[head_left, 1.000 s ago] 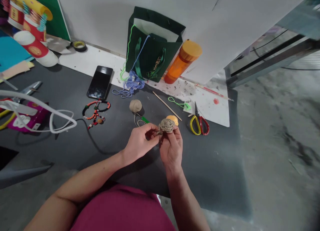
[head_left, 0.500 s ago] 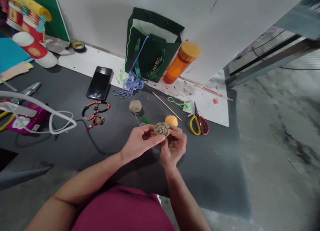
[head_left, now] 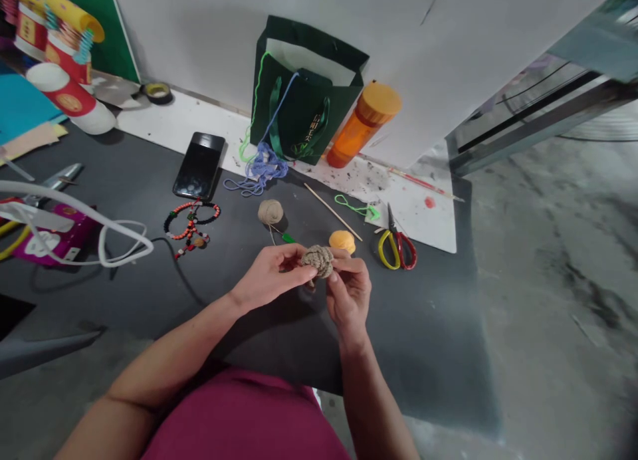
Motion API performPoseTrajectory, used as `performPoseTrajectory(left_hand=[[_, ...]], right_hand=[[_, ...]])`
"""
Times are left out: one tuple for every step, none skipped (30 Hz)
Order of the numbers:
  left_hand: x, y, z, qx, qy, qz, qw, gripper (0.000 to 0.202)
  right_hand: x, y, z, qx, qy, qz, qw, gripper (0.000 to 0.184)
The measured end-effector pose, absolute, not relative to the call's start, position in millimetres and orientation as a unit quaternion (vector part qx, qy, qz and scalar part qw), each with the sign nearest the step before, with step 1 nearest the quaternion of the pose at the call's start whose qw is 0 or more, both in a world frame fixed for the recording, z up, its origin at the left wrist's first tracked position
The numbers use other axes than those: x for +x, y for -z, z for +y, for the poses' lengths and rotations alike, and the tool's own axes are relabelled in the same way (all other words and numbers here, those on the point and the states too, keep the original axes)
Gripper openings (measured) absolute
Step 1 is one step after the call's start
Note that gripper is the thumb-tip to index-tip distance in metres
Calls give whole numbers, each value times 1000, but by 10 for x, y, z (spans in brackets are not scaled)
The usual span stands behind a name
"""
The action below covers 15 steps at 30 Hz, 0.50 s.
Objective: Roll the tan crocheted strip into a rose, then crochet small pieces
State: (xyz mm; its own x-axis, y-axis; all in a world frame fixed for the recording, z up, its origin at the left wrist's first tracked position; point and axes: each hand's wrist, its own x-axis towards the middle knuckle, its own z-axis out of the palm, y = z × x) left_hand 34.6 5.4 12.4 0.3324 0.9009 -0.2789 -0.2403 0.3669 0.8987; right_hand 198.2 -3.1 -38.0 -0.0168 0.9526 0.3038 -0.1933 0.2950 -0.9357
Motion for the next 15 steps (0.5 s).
performPoseTrajectory(left_hand=[[335,-121,56,393,-395,414,720,15],[326,-119,57,391,-391,413,724,15],[319,-118,58,391,-387,414,725,15],[315,-117,60,392,-384,418,724,16],[313,-118,63,394,-381,422,722,16],[313,-120,67,396,-378,426,720,16],[314,-122,71,399,-375,427,720,16],[314,-125,76,401,-372,427,720,15],[314,-128,80,403,-370,427,720,15],[313,-130,85,406,-369,426,719,15],[310,-132,89,411,-367,427,717,15],[306,-133,93,416,-365,430,713,15],[302,-134,97,421,-362,435,709,16],[297,-135,100,429,-358,440,703,16],[293,-137,103,439,-353,448,695,16]], right_hand=[[1991,375,-21,-353,-483,-529,602,8],[1996,369,-13,-351,-488,-527,601,8],[1998,363,-8,-353,-489,-526,599,7],[1997,357,-7,-357,-487,-525,599,8],[1993,351,-7,-363,-483,-523,601,10],[1989,344,-10,-372,-479,-517,604,12],[1985,336,-14,-384,-477,-509,605,16],[1983,328,-18,-399,-477,-501,602,20],[1983,318,-22,-414,-479,-496,594,24],[1985,307,-24,-430,-482,-497,580,26],[1990,295,-23,-443,-484,-502,564,25],[1997,283,-20,-451,-483,-512,549,23],[2003,272,-15,-455,-481,-521,539,19],[2009,262,-8,-457,-476,-527,535,16],[2013,255,-1,-459,-473,-530,534,15]])
